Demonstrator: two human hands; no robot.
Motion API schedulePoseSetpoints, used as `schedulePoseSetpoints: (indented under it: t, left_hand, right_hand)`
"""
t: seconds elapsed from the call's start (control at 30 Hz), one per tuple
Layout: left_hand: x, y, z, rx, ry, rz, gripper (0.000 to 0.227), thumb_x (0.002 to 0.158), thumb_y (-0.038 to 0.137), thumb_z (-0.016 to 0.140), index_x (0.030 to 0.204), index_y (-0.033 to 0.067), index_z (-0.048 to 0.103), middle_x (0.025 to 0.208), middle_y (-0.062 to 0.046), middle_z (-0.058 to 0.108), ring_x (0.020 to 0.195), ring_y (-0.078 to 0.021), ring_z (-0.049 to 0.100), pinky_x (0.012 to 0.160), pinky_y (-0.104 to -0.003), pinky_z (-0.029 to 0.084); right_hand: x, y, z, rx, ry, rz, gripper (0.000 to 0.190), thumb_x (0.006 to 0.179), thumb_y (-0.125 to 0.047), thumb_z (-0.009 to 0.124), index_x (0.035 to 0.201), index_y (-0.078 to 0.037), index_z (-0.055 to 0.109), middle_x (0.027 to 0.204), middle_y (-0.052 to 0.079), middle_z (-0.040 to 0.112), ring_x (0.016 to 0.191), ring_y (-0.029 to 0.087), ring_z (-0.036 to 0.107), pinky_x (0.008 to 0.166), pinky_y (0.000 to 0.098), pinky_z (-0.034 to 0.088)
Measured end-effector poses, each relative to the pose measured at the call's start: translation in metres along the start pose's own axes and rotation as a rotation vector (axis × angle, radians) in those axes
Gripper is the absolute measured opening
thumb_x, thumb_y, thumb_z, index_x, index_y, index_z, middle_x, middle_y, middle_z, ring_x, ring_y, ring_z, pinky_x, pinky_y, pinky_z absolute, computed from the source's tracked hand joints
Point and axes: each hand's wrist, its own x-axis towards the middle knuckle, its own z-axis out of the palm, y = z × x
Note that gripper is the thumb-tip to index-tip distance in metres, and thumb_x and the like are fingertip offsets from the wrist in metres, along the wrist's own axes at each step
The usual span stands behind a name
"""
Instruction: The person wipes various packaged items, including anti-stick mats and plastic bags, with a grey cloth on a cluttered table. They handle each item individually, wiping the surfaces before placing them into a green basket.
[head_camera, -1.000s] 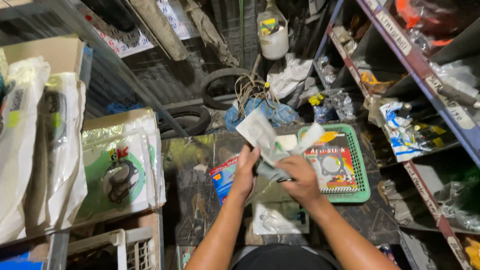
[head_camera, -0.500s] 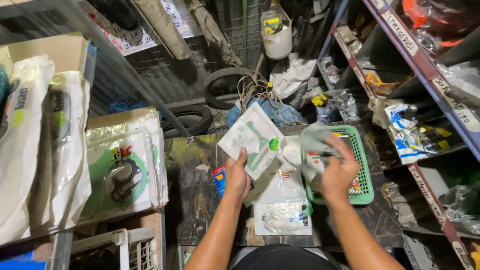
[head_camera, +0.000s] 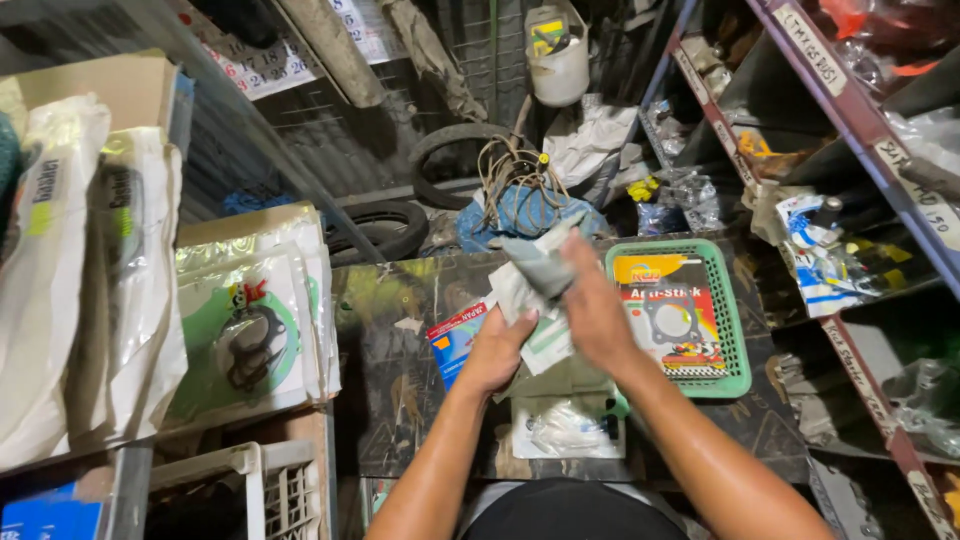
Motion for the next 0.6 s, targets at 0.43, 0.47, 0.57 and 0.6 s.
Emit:
schedulePoseSetpoints:
  t: [0.43,0.47,0.57,0.6]
  left_hand:
    - [0.007,-0.014,0.002,0.175,-0.099,0.142,0.035,0.097,0.007,0.061,0.131,0.0032,0.062,0.115,-0.009,0.072,0.104,-0.015,0.061,0.098,-0.041,0.051]
    - [0.008,-0.016,0.001,0.185,-0.093,0.14,0.036,0.097,0.007,0.06,0.133,0.0031,0.061,0.116,-0.01,0.072,0.104,-0.0157,0.062,0.097,-0.041,0.052]
    - [0.008,-0.02,-0.007,0.211,-0.072,0.138,0.039,0.097,0.007,0.06,0.135,0.0029,0.059,0.117,-0.011,0.072,0.104,-0.0171,0.064,0.097,-0.041,0.053]
    - [0.007,-0.021,-0.011,0.224,-0.059,0.136,0.04,0.096,0.007,0.06,0.137,0.0028,0.058,0.118,-0.011,0.072,0.104,-0.0178,0.065,0.097,-0.041,0.053]
  right_hand:
    - [-0.021,-0.016,0.024,-0.181,-0.208,-0.021,0.059,0.104,-0.032,0.05,0.141,0.013,0.05,0.148,0.037,0.045,0.141,0.048,0.041,0.122,0.0515,0.028]
    - [-0.02,-0.01,0.024,-0.065,-0.065,-0.116,0.036,0.099,-0.025,0.059,0.12,0.003,0.064,0.133,0.027,0.059,0.134,0.041,0.051,0.119,0.0474,0.034]
    - [-0.016,0.039,0.01,0.011,0.268,-0.079,0.018,0.089,-0.011,0.072,0.106,-0.004,0.072,0.111,0.017,0.07,0.114,0.035,0.065,0.104,0.0436,0.047]
    - [-0.015,0.06,0.004,-0.033,0.455,0.059,0.031,0.084,-0.004,0.077,0.113,-0.002,0.066,0.104,0.017,0.067,0.1,0.036,0.067,0.091,0.0439,0.054]
